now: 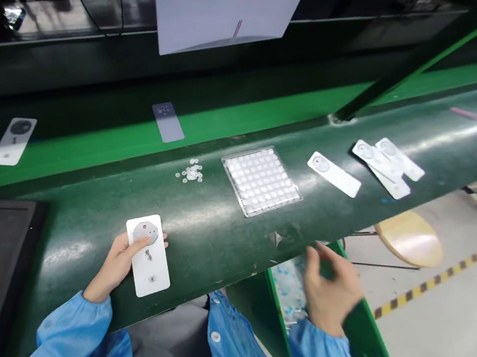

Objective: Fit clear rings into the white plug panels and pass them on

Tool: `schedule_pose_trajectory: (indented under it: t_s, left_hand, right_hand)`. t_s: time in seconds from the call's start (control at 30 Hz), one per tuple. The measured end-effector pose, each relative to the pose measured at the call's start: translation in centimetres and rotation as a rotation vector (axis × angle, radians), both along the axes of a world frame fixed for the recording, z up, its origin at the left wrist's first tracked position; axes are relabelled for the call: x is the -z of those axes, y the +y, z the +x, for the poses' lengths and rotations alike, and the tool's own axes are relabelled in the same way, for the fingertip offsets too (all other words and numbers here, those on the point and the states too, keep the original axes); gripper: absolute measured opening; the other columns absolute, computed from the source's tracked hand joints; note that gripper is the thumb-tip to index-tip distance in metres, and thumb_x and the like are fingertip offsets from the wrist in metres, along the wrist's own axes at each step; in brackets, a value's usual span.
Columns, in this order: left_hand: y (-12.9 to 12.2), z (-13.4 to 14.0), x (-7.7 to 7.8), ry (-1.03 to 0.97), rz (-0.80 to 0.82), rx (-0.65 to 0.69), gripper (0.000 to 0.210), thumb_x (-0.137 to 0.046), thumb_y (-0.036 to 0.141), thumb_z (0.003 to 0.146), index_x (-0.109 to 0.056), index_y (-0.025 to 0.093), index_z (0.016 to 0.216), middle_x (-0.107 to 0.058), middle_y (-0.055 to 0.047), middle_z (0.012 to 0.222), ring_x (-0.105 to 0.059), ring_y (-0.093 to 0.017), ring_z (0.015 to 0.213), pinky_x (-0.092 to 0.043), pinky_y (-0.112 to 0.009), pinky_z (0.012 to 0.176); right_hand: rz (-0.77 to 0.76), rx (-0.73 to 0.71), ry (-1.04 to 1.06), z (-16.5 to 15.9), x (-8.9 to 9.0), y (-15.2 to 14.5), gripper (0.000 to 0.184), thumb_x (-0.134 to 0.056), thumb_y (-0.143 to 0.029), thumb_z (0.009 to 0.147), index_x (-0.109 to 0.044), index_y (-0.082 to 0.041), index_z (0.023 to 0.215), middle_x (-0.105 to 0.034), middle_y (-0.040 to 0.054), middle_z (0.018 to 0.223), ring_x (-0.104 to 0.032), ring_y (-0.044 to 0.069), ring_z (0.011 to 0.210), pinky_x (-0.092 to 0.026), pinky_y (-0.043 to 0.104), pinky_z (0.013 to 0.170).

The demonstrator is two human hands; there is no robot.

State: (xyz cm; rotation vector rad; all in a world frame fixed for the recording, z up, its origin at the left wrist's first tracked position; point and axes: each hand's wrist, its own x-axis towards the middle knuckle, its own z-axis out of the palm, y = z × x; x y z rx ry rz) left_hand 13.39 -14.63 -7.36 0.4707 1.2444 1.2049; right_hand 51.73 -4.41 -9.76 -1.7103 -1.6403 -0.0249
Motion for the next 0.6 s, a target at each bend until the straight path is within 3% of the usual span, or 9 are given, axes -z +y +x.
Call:
schedule_pose_trajectory:
  t_s: [0.1,0.17,0.27,0.43,0.6]
  left_hand:
    - [0.6,0.0,0.1,0.007,0.013,0.002,0.043,-0.080,0.043,0.079,-0.075,0.010,0.107,-0.078,-0.018,0.110,-0.078,-0.032,0.094,-0.062,-0.037,0.079]
    - [0.7,0.0,0.2,-0.011,0.018,-0.002,0.044,-0.081,0.044,0.078,-0.076,0.011,0.107,-0.078,-0.017,0.111,-0.078,-0.031,0.095,-0.062,-0.036,0.078]
    - [0.4,0.0,0.3,-0.013,0.033,0.003,0.044,-0.080,0.045,0.079,-0.076,0.011,0.107,-0.079,-0.017,0.108,-0.078,-0.030,0.092,-0.062,-0.034,0.076]
    - [0.1,0.0,0.2,-0.023,0.044,0.023,0.042,-0.077,0.045,0.083,-0.076,0.012,0.109,-0.079,-0.016,0.108,-0.078,-0.031,0.096,-0.061,-0.037,0.082]
    - [0.3,0.1,0.0,-0.029,0.025,0.002,0.042,-0.079,0.046,0.080,-0.075,0.012,0.104,-0.080,-0.015,0.105,-0.078,-0.031,0.096,-0.061,-0.036,0.079]
  right_hand:
    - [-0.074,-0.426,0.108,-8.6,-1.2,2.9,0.031,-0.060,-0.044,0.095,-0.078,-0.020,0.099,-0.077,0.0127,0.096,-0.071,0.027,0.082,-0.057,0.043,0.079]
    - [-0.156,-0.627,0.113,-13.9,-1.5,5.5,0.032,-0.058,-0.046,0.097,-0.079,-0.021,0.097,-0.077,0.0102,0.092,-0.069,0.024,0.077,-0.056,0.039,0.074]
    - [-0.241,-0.701,0.014,-19.2,-1.1,9.1,0.034,-0.062,-0.046,0.096,-0.080,-0.017,0.096,-0.075,0.0111,0.088,-0.066,0.023,0.072,-0.052,0.037,0.073]
    - [-0.294,-0.628,-0.163,-21.3,-0.2,11.9,0.033,-0.059,-0.038,0.098,-0.080,-0.014,0.091,-0.073,0.0118,0.083,-0.065,0.024,0.073,-0.047,0.035,0.073]
    - [-0.279,-0.711,-0.242,-20.6,-0.3,10.7,0.032,-0.050,-0.028,0.101,-0.078,-0.015,0.091,-0.071,0.0134,0.088,-0.065,0.026,0.080,-0.047,0.037,0.077]
